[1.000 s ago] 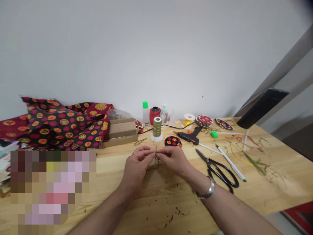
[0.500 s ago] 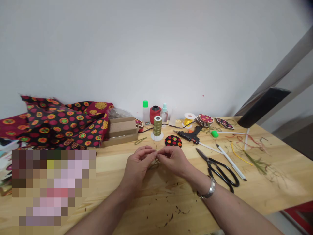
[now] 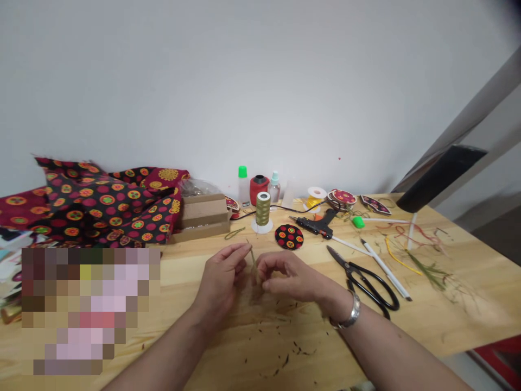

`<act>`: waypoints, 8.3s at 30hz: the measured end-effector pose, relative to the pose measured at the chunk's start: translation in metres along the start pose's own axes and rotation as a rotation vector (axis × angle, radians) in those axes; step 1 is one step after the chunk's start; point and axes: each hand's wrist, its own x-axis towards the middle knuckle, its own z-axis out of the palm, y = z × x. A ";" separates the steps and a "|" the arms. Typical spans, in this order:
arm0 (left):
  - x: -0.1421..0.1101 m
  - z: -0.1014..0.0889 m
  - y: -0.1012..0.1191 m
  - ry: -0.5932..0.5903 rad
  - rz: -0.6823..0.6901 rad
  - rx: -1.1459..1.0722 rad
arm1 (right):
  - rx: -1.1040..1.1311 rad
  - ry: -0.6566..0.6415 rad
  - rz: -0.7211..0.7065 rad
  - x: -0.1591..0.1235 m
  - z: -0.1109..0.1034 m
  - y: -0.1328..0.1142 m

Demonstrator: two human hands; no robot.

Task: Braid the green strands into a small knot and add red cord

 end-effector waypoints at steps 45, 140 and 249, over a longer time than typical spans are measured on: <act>-0.006 0.005 -0.006 -0.053 0.087 0.196 | -0.306 0.558 0.035 0.009 0.010 0.012; -0.007 0.004 -0.006 -0.027 0.137 0.297 | -0.085 0.595 0.070 0.013 0.006 0.018; -0.004 0.003 0.011 -0.265 0.049 0.594 | -0.572 0.361 -0.149 0.006 -0.018 0.012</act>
